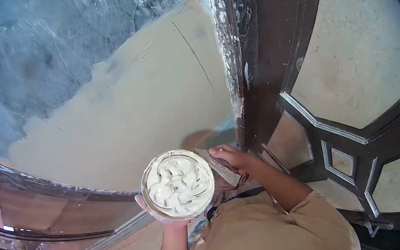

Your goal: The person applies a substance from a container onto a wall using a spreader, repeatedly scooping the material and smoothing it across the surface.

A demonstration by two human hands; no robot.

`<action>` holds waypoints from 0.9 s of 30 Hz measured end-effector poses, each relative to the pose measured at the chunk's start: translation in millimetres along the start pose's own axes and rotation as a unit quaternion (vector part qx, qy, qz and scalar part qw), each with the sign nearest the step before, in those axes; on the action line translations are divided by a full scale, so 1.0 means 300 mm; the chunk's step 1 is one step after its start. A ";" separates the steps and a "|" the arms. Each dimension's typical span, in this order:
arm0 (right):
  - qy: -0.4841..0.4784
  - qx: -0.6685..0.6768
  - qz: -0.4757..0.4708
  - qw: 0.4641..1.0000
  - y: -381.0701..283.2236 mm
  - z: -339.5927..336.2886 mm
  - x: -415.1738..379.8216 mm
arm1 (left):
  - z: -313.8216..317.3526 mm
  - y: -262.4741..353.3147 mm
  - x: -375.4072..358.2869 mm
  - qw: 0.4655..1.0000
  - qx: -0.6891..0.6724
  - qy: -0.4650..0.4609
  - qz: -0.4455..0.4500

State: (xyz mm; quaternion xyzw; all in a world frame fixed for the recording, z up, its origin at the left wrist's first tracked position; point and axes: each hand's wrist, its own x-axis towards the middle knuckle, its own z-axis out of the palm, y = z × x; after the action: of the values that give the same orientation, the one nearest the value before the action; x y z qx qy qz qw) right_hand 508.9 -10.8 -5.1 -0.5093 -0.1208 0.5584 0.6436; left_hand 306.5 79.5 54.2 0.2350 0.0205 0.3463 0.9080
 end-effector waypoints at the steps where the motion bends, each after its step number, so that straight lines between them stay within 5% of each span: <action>1: 0.000 0.000 -0.001 1.000 0.002 -0.008 0.011 | -0.006 0.003 0.000 1.000 0.001 0.001 0.001; 6: -0.128 -0.002 -0.005 0.992 0.069 -0.112 0.110 | -0.029 0.014 0.005 1.000 0.007 0.007 0.006; 13: -0.032 0.022 -0.115 0.993 0.132 -0.116 0.131 | -0.047 0.044 0.007 0.998 0.015 -0.057 -0.008; 15: -0.027 0.000 -0.120 0.992 0.115 -0.095 0.117 | -0.053 0.057 -0.001 0.999 0.017 0.049 0.011; 20: 0.025 -0.014 -0.162 0.986 0.066 -0.014 0.103 | -0.074 0.111 -0.007 0.999 0.034 0.020 0.011; 27: 0.000 -0.023 -0.175 0.984 0.125 0.010 0.196 | -0.106 0.202 -0.006 0.998 0.062 -0.014 -0.008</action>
State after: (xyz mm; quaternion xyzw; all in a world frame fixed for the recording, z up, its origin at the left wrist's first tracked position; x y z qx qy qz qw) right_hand 504.9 35.0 -57.6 -0.4947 -0.2210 0.4342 0.7196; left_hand 261.2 130.8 52.4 0.2955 0.0312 0.3339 0.8945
